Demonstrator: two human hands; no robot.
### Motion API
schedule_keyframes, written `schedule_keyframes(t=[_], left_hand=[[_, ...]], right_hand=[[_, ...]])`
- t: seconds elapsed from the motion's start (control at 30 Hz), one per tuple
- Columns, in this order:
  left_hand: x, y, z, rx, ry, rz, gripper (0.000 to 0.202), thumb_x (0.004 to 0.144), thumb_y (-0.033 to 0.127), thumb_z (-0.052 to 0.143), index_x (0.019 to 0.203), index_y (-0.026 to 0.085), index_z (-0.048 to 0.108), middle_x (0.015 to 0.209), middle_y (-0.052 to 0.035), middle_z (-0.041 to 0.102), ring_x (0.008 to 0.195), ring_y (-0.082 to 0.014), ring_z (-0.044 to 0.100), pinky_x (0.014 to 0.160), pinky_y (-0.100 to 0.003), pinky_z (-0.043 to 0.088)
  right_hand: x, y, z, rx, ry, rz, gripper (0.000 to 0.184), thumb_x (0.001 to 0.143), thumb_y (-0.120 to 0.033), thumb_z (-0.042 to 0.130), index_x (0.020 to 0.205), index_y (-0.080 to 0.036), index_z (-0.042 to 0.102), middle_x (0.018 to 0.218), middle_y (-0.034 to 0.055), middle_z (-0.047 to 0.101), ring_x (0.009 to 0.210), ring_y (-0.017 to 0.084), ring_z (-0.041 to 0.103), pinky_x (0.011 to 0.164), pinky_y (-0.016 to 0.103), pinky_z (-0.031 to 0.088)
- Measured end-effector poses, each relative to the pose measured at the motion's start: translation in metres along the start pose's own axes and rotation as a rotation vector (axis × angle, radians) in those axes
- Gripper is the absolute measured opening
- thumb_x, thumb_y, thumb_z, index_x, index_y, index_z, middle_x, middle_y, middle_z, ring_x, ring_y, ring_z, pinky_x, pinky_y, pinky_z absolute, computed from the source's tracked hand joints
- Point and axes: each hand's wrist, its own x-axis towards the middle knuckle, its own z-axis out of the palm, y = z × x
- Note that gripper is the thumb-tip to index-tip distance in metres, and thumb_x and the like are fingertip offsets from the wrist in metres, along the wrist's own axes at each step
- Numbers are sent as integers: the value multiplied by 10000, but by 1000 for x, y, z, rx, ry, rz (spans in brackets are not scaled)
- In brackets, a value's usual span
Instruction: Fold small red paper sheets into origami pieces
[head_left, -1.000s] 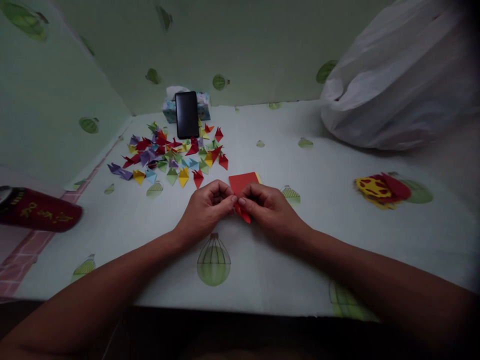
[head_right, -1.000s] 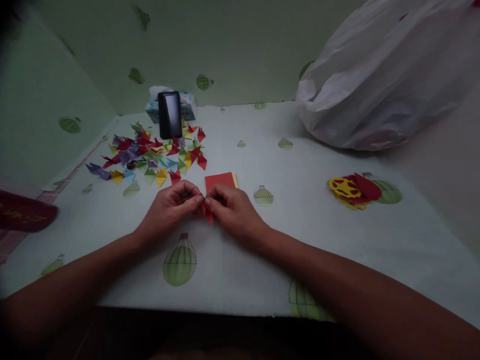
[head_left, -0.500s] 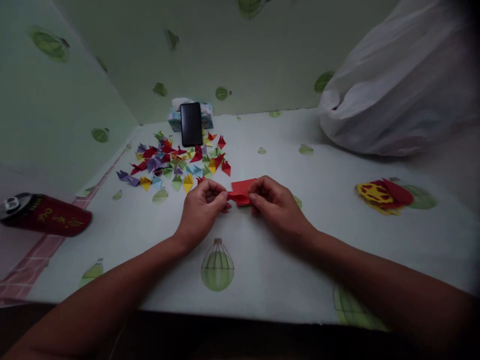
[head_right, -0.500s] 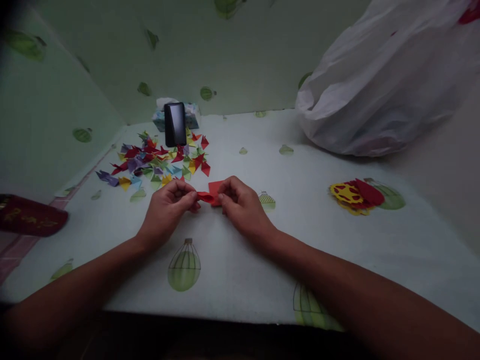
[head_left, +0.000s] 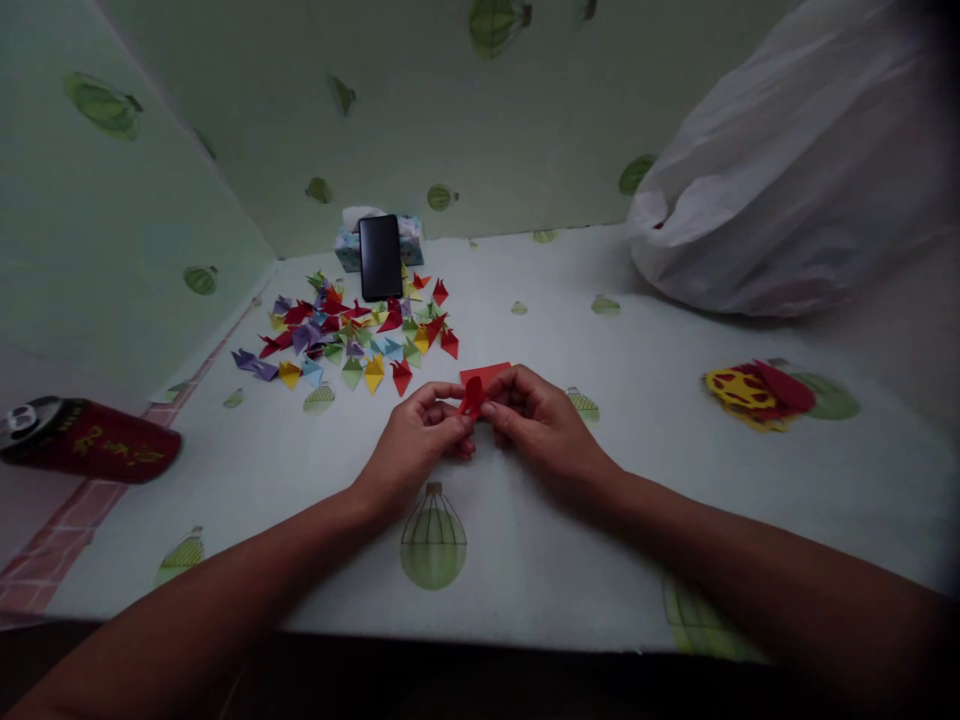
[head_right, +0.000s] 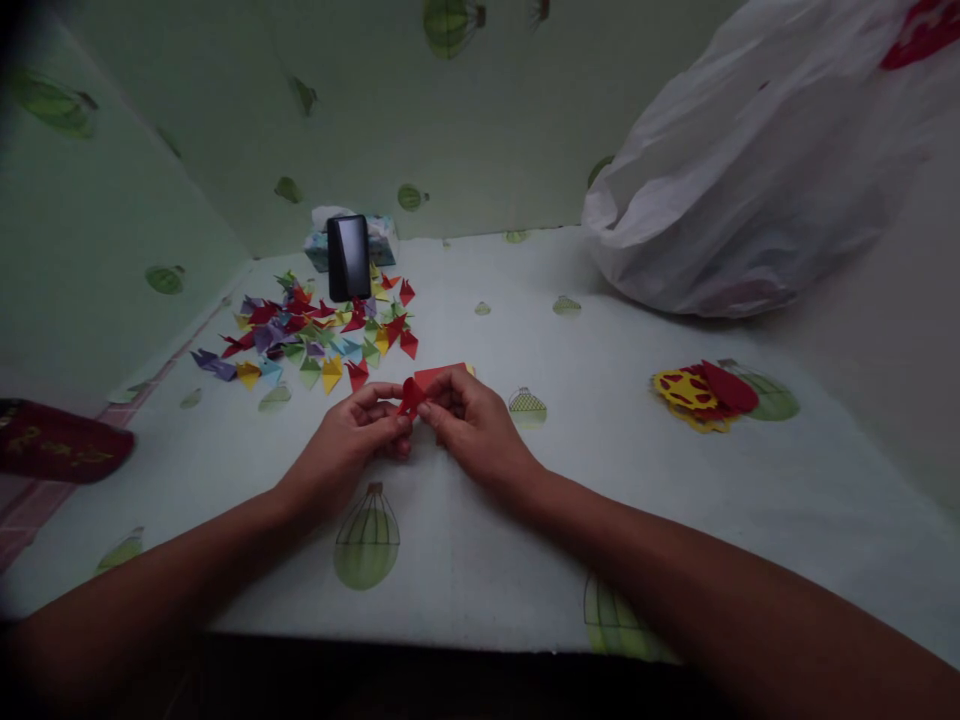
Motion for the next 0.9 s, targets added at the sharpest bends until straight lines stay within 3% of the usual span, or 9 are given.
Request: schedule_keyframes(t=[0.13,0.33,0.57,0.73,0.9], left_hand=[[-2,-1,3,-6,-1,-3,255,724,257,784,895,156,624,722,17,663,583,-98,619,601,-239,504],[-3,-1,4,-6,-15,-5,228,742,228,759,861,164,575,693,26,649,587,-95,621,600,-230,507],[-6,0,7,32,-81,4,233,755,254,752,857,175,558,728,10,669,614,-105,622,632,-242,503],[-6,0,2,25,-104,102,212,895,380,627,884,171,601,794,-5,644,683,-112,611,684,-256,508],[0,3,-4,168,10,259,116,858,276,662,877,174,611,792,18,609,653,-95,555,648,-237,469]], right_hand=[[0,1,1,37,7,9,176,843,-291,661,966,-213,562,728,-39,550,600,120,513,561,277,428],[-1,1,2,76,-42,5,180,846,-281,664,982,-207,574,744,-29,577,629,123,543,589,281,442],[-3,-3,4,123,-24,47,136,832,-290,664,883,-201,575,710,-33,573,603,119,535,574,276,434],[0,-3,2,339,-46,123,154,833,-315,684,826,-192,590,720,-19,604,590,111,539,604,278,452],[4,-2,0,581,-86,287,205,798,-326,740,776,-165,615,723,-5,621,544,89,527,541,244,438]])
